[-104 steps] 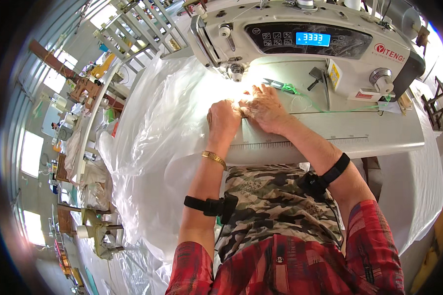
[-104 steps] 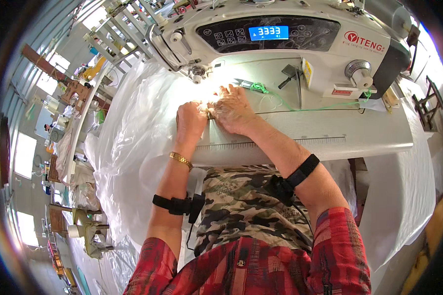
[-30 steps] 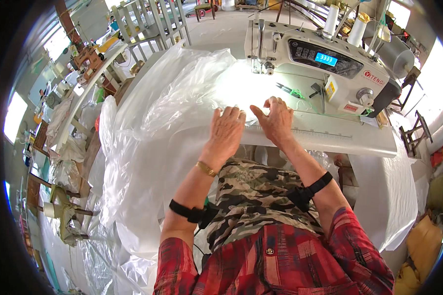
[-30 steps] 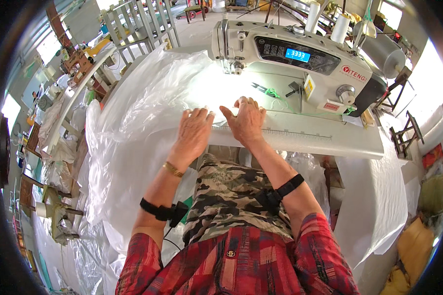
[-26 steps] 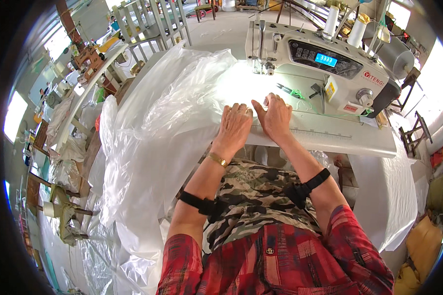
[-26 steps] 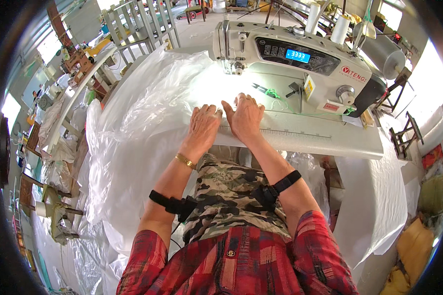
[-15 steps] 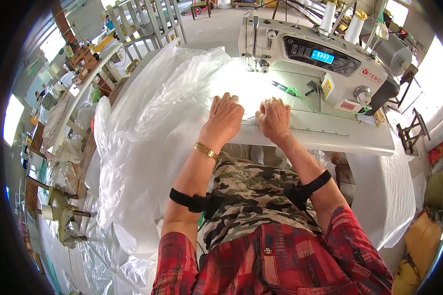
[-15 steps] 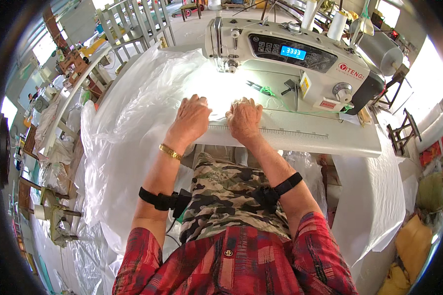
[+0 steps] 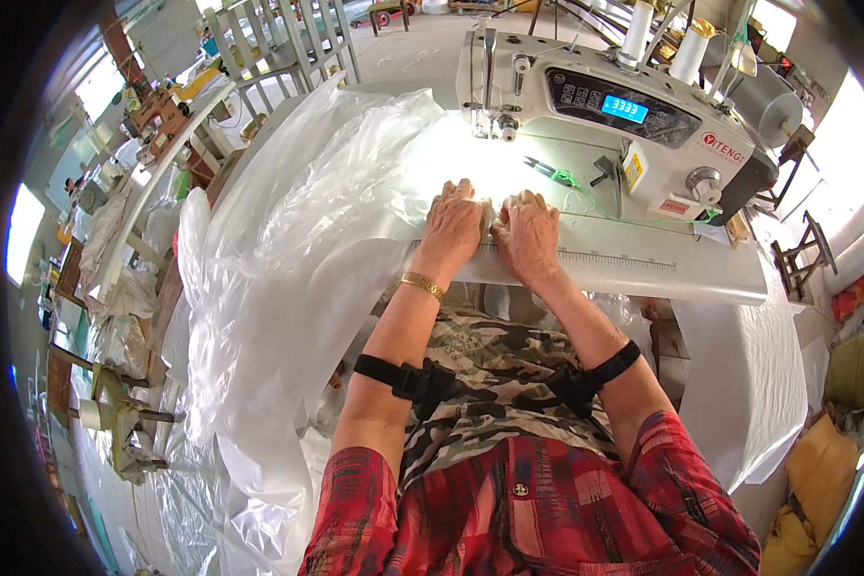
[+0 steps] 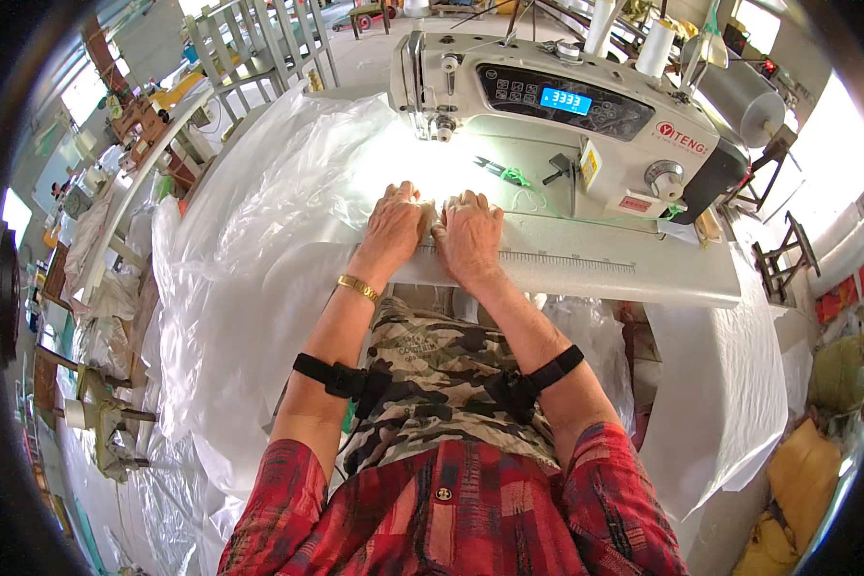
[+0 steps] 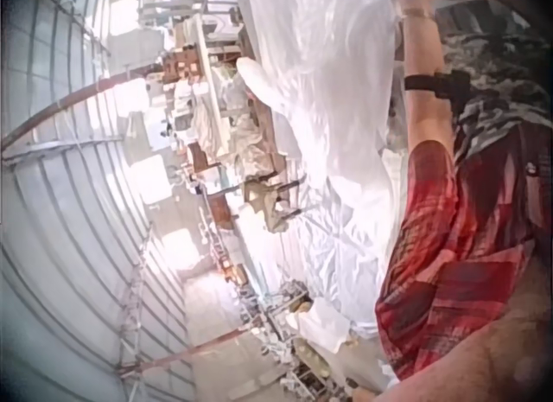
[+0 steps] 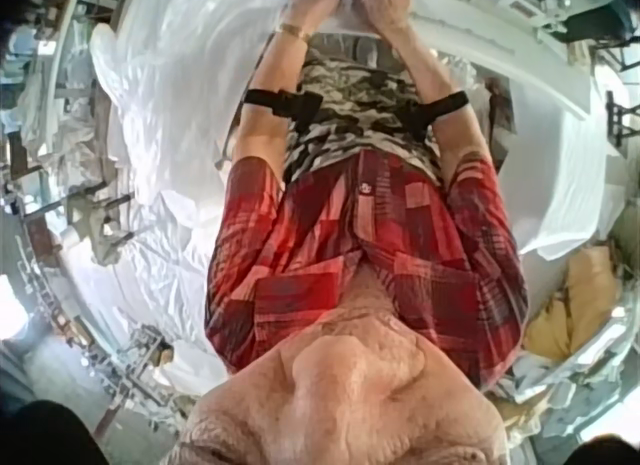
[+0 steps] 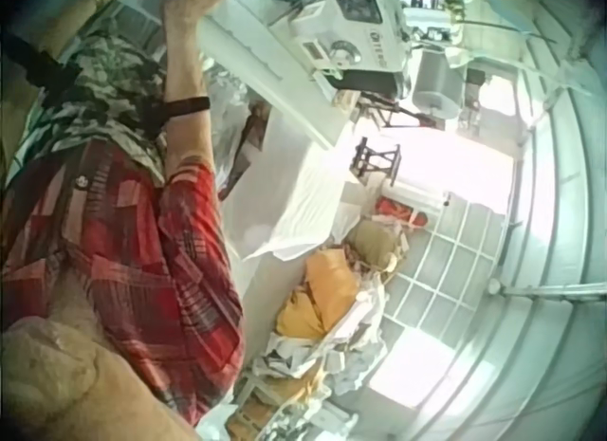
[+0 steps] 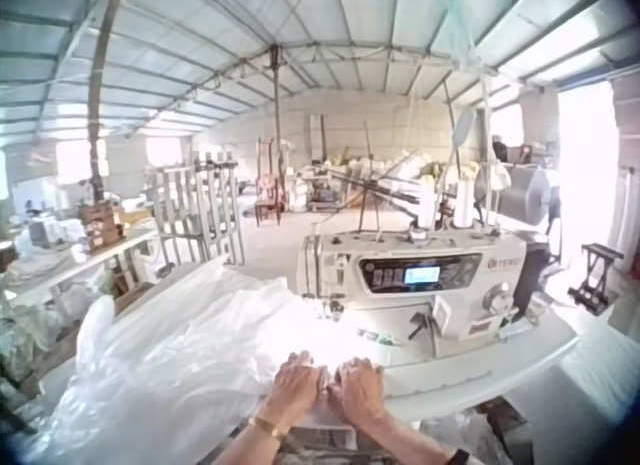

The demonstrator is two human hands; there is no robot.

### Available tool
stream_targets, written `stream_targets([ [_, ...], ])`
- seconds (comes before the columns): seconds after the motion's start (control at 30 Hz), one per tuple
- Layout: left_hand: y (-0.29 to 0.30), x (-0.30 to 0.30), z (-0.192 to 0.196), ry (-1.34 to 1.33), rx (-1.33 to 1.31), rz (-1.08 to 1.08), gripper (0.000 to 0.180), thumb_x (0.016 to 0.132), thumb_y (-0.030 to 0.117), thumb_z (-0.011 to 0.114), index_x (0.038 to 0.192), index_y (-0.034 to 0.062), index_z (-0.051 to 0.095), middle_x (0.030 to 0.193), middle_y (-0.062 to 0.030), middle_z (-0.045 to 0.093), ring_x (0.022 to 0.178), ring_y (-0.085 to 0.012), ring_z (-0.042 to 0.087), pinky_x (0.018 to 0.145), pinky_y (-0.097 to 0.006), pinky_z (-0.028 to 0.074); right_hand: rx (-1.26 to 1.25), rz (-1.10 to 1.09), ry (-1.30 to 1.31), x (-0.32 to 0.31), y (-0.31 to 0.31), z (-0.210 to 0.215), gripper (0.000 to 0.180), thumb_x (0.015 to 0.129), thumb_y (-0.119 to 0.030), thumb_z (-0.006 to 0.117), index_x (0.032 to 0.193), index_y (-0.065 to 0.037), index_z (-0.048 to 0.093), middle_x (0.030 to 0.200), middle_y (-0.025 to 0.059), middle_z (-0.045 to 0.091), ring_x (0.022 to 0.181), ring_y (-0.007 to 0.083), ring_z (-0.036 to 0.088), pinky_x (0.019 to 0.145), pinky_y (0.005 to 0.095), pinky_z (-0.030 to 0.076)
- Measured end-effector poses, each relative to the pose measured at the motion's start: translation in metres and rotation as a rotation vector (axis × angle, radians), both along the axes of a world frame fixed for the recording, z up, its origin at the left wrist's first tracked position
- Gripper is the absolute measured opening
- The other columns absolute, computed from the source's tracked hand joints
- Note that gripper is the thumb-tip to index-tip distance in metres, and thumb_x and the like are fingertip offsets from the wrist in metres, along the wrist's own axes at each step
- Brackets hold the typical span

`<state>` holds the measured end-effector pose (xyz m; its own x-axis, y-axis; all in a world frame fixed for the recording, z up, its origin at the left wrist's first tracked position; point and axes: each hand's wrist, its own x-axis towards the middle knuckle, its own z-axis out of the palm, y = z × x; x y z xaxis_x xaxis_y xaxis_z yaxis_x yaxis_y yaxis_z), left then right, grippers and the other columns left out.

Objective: Sewing together sheets of white plastic material using an industrial sewing machine in a manufacturing facility.

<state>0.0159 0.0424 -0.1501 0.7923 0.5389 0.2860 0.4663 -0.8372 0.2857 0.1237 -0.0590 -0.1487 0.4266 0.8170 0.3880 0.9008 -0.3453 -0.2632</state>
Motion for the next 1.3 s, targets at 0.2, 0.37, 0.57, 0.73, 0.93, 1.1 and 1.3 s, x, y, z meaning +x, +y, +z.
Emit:
stream_targets([
  [0.2, 0.003, -0.009, -0.014, -0.14, 0.134, -0.045, 0.023, 0.093, 0.014, 0.05, 0.1, 0.0032, 0.069, 0.133, -0.0148, 0.054, 0.123, -0.0324, 0.051, 0.115, -0.041, 0.029, 0.124, 0.103, -0.138, -0.004, 0.002, -0.002, 0.022, 0.074, -0.011, 0.071, 0.093, -0.006, 0.06, 0.104, 0.0092, 0.055, 0.104, 0.0262, 0.054, 0.085, 0.0419, 0.044],
  [0.37, -0.009, -0.017, 0.001, -0.147, 0.12, -0.072, 0.022, 0.091, 0.015, 0.053, 0.102, 0.0066, 0.07, 0.133, -0.0099, 0.057, 0.122, -0.0301, 0.053, 0.114, -0.042, 0.03, 0.07, 0.26, -0.155, 0.005, -0.005, 0.008, 0.03, 0.085, -0.013, 0.063, 0.113, -0.004, 0.062, 0.11, 0.0106, 0.055, 0.11, 0.0253, 0.053, 0.091, 0.0432, 0.045],
  [0.57, -0.002, -0.02, 0.005, -0.23, 0.066, -0.195, 0.019, 0.086, 0.011, 0.058, 0.096, 0.0059, 0.073, 0.126, -0.0098, 0.062, 0.113, -0.0269, 0.059, 0.11, -0.04, 0.035, -0.009, 0.341, -0.156, 0.003, -0.011, 0.016, 0.022, 0.085, -0.013, 0.064, 0.104, -0.002, 0.063, 0.112, 0.0115, 0.056, 0.109, 0.0266, 0.054, 0.09, 0.0434, 0.045],
  [0.73, 0.004, -0.022, 0.007, -0.229, 0.064, -0.279, 0.018, 0.083, 0.007, 0.059, 0.095, 0.0025, 0.072, 0.118, -0.0106, 0.066, 0.109, -0.0273, 0.06, 0.105, -0.04, 0.04, 0.062, 0.419, -0.108, 0.004, -0.018, 0.01, 0.018, 0.085, -0.013, 0.062, 0.099, -0.002, 0.062, 0.103, 0.0111, 0.059, 0.104, 0.0262, 0.056, 0.088, 0.0427, 0.045],
  [0.93, 0.005, -0.024, 0.012, -0.319, 0.039, -0.338, 0.015, 0.082, 0.002, 0.061, 0.094, -0.0008, 0.07, 0.107, -0.0141, 0.069, 0.1, -0.0308, 0.063, 0.091, -0.04, 0.049, 0.075, 0.467, -0.136, 0.006, -0.02, 0.01, 0.014, 0.086, -0.013, 0.061, 0.094, -0.002, 0.061, 0.099, 0.0114, 0.062, 0.098, 0.0265, 0.059, 0.084, 0.0411, 0.046],
  [1.1, 0.001, -0.022, 0.015, -0.167, -0.073, -0.121, 0.018, 0.085, 0.003, 0.061, 0.102, 0.0007, 0.066, 0.096, -0.0132, 0.07, 0.095, -0.0305, 0.064, 0.084, -0.039, 0.051, 0.199, 0.498, 0.007, 0.008, -0.024, 0.015, 0.01, 0.086, -0.008, 0.057, 0.094, -0.002, 0.058, 0.087, 0.0117, 0.064, 0.085, 0.0301, 0.061, 0.079, 0.0408, 0.047],
  [1.3, 0.007, -0.025, 0.009, -0.369, 0.075, -0.38, 0.011, 0.086, 0.008, 0.062, 0.092, 0.0009, 0.068, 0.097, -0.0127, 0.069, 0.092, -0.0297, 0.063, 0.081, -0.04, 0.051, 0.297, 0.357, 0.521, 0.011, -0.016, 0.014, 0.011, 0.088, -0.011, 0.056, 0.094, -0.003, 0.059, 0.086, 0.0129, 0.067, 0.084, 0.0301, 0.064, 0.079, 0.0391, 0.047],
])
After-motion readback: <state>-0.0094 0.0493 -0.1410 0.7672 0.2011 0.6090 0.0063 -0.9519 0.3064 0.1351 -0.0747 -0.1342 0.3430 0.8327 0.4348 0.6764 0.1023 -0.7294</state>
